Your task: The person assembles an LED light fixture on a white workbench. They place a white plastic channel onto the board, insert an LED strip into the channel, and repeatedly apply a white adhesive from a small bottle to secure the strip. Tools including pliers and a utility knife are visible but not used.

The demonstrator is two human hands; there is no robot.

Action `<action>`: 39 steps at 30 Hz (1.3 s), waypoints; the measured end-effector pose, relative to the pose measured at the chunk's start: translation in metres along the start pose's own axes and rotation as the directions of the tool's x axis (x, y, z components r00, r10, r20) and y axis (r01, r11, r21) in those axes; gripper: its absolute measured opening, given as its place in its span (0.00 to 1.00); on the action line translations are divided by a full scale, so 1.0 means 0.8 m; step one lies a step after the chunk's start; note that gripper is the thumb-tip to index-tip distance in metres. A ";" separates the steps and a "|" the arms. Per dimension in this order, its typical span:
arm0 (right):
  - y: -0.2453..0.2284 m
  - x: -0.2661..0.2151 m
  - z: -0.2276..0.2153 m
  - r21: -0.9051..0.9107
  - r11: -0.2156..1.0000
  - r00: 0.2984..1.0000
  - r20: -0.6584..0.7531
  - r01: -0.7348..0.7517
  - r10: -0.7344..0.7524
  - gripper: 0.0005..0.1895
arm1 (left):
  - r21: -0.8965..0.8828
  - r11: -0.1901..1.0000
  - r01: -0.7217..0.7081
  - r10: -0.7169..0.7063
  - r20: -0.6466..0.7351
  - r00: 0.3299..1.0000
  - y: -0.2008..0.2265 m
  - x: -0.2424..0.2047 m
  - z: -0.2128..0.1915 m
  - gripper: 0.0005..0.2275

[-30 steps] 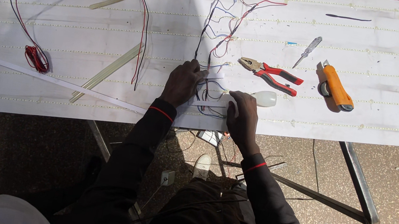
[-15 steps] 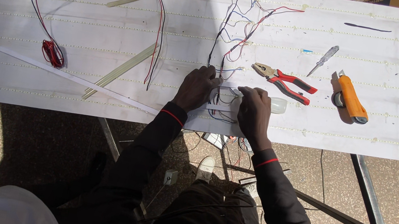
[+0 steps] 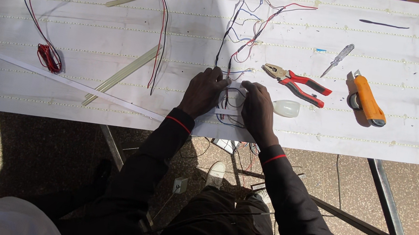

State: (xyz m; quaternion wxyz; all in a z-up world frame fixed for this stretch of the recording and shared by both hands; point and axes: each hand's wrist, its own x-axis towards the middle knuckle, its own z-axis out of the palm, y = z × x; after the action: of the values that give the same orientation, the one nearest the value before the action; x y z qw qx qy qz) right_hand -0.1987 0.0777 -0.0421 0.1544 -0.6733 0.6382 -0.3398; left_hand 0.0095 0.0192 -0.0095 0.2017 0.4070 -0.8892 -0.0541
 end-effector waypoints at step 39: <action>-0.015 0.000 0.015 -0.560 0.767 0.946 0.258 0.312 -0.195 0.26 | -0.036 0.994 0.108 -0.113 -0.166 0.980 0.036 -0.086 0.030 0.25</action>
State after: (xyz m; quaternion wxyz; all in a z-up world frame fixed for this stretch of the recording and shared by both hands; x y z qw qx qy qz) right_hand -0.1817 0.0768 -0.0435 -0.0530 -0.7962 0.5978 -0.0766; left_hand 0.0202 0.0881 -0.0454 0.2781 0.4560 -0.8443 -0.0424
